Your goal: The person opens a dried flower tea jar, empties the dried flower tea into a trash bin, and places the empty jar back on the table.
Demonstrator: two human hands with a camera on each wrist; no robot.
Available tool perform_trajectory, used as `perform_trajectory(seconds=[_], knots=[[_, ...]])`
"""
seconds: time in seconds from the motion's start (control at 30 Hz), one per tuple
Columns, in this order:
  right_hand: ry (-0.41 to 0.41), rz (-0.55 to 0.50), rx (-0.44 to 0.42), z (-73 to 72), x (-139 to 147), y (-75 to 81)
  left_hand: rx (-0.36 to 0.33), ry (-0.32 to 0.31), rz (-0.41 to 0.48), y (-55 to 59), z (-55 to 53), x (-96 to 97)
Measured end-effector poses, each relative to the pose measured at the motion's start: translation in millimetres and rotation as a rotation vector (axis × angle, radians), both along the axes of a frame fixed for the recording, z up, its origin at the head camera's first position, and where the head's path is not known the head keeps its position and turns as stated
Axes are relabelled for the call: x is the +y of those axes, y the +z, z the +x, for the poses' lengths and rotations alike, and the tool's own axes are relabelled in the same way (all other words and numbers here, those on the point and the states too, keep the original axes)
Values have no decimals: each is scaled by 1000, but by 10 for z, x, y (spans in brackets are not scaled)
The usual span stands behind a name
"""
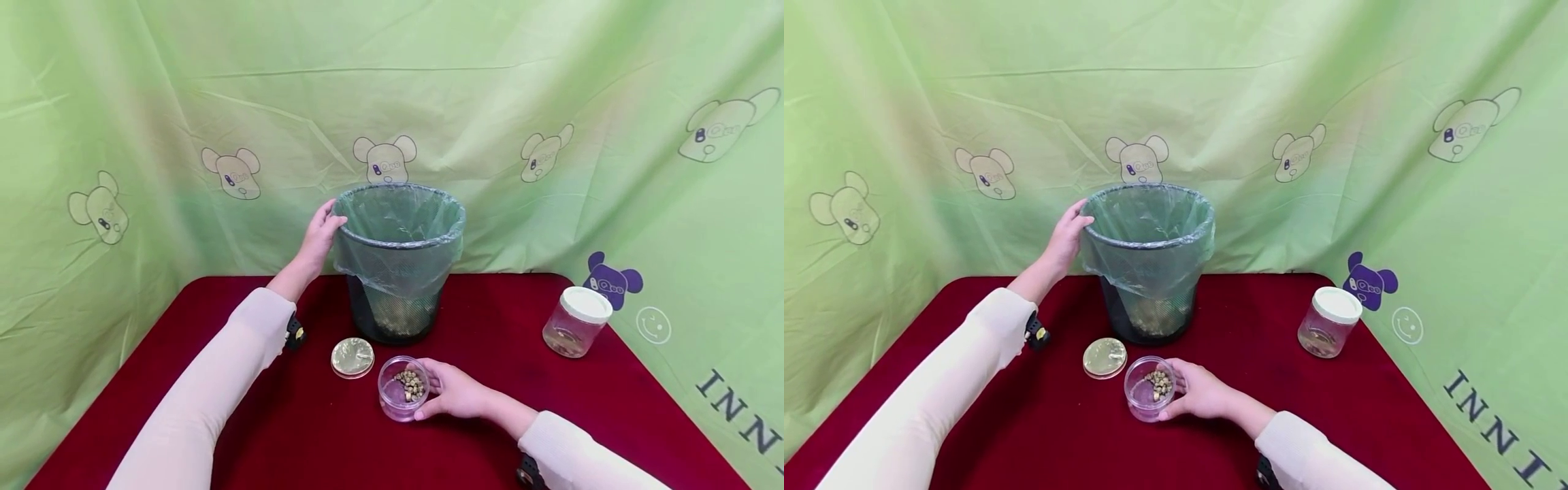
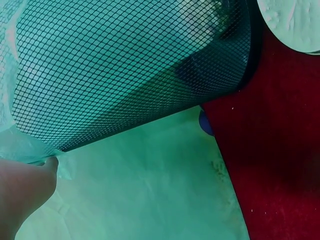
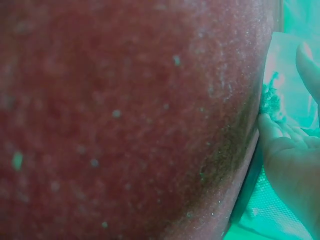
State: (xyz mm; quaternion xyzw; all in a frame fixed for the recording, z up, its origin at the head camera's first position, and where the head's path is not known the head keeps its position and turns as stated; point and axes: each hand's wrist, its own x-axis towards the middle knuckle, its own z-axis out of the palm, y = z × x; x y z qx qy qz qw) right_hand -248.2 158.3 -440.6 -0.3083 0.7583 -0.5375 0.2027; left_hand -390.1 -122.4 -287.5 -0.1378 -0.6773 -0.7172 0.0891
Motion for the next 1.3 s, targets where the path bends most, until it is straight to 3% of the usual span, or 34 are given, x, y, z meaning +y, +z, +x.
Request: perform_trajectory(seconds=[0.23, 0.57, 0.93, 1.3], knots=[[-12, -6, 22, -11, 50, 71, 11, 16, 12, -19, -2, 18], [-56, 4, 88, -95, 198, 315, 12, 13, 32, -32, -9, 23], [-107, 63, 202, -168, 470, 745, 9, 4, 24, -21, -22, 24], [-274, 150, 262, -177, 719, 1268, -14, 2, 8, -25, -10, 29]])
